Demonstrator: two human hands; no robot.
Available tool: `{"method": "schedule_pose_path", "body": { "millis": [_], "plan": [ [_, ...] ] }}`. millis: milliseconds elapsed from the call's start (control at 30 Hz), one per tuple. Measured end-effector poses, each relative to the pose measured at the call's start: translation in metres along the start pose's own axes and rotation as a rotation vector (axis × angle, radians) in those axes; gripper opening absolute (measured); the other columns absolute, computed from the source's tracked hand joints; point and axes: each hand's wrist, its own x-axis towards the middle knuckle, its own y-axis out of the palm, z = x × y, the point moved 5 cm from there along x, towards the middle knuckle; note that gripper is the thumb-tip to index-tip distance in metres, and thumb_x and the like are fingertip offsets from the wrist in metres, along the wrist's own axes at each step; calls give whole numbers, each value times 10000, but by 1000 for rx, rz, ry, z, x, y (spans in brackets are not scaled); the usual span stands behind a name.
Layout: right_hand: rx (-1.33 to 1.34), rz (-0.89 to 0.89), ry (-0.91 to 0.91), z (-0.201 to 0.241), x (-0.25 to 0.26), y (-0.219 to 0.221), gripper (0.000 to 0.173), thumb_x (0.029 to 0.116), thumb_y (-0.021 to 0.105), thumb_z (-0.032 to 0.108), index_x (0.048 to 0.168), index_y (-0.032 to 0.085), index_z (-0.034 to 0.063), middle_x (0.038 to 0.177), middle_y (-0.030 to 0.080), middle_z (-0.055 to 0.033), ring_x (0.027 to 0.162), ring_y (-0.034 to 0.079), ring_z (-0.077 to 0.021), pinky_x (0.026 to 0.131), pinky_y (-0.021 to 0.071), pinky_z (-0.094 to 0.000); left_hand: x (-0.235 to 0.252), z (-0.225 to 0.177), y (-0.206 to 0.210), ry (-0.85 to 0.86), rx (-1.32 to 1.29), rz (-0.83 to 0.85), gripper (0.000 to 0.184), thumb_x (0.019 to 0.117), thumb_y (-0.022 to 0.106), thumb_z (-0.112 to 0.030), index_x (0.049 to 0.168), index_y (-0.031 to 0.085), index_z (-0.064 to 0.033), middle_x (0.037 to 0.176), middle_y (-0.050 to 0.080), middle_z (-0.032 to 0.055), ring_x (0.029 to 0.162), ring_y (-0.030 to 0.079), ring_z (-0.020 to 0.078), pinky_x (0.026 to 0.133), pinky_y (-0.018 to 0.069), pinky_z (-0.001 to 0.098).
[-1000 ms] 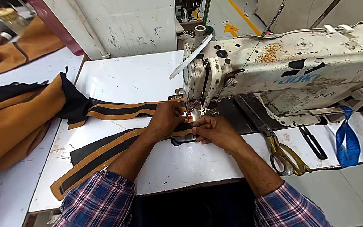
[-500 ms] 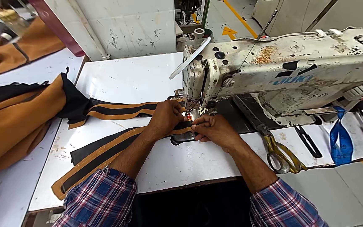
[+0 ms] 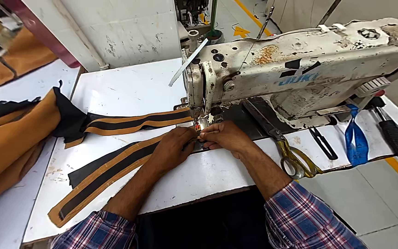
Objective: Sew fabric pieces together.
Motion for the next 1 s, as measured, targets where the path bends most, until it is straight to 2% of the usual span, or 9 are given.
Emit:
{"method": "schedule_pose_path", "body": {
  "millis": [133, 233, 300, 400, 600, 800, 933, 1000],
  "plan": [
    [18, -6, -20, -1, -1, -1, 188, 1006, 670, 163, 1107, 700, 8, 878, 756, -67, 716, 728, -114, 652, 604, -250, 4, 4, -7, -76, -58, 3, 221, 1038, 571, -180, 1125, 741, -69, 1107, 730, 69, 1083, 683, 190, 983, 542, 384],
    [71, -40, -82, -5, -5, -9, 246, 1062, 580, 209, 1178, 633, -1, 902, 751, -89, 735, 743, -155, 683, 628, -297, 13, 10, -16, -225, -143, 7, 210, 1041, 587, -213, 1115, 736, -86, 969, 738, 39, 876, 701, 111, 825, 582, 342],
    [100, -105, -172, -10, -8, -14, 237, 1065, 571, 186, 1179, 622, -15, 879, 740, -101, 717, 744, -176, 670, 644, -325, 18, 16, -20, -324, -201, 41, 206, 1039, 607, -238, 1116, 725, -88, 918, 740, 21, 812, 696, 83, 781, 588, 330],
    [65, -172, -302, -15, -14, -16, 205, 1059, 579, 156, 1155, 636, -17, 875, 735, -105, 711, 750, -193, 658, 663, -348, 24, 23, -22, -398, -230, 90, 204, 1034, 617, -266, 1106, 721, -107, 892, 742, -8, 790, 689, 58, 762, 579, 312],
    [-29, -210, -417, -16, -17, -13, 168, 1047, 597, 133, 1132, 650, -2, 898, 737, -94, 738, 757, -185, 680, 674, -347, 27, 26, -22, -419, -256, 105, 190, 1034, 618, -273, 1091, 723, -125, 854, 735, -35, 747, 674, 34, 720, 564, 277],
    [-184, -318, -513, -17, -20, -8, 155, 1018, 634, 132, 1144, 680, 55, 945, 745, -38, 743, 740, -110, 662, 659, -294, 27, 25, -23, -458, -270, 112, 209, 1037, 614, -297, 1089, 724, -127, 847, 739, -47, 741, 676, 22, 706, 563, 266],
    [-372, -349, -599, -10, -15, -1, 240, 996, 668, 184, 1219, 690, 97, 1024, 746, 7, 802, 716, -56, 699, 626, -255, 28, 26, -24, -462, -269, 126, 199, 1036, 617, -291, 1087, 728, -134, 840, 736, -46, 732, 672, 28, 700, 562, 271],
    [-463, -340, -645, -5, -11, 1, 253, 978, 689, 183, 1215, 700, 95, 1038, 741, -5, 831, 702, -65, 752, 600, -250, 27, 23, -23, -406, -241, 117, 185, 1033, 622, -273, 1087, 729, -132, 872, 744, -41, 760, 684, 28, 726, 573, 274]
  ]
}}
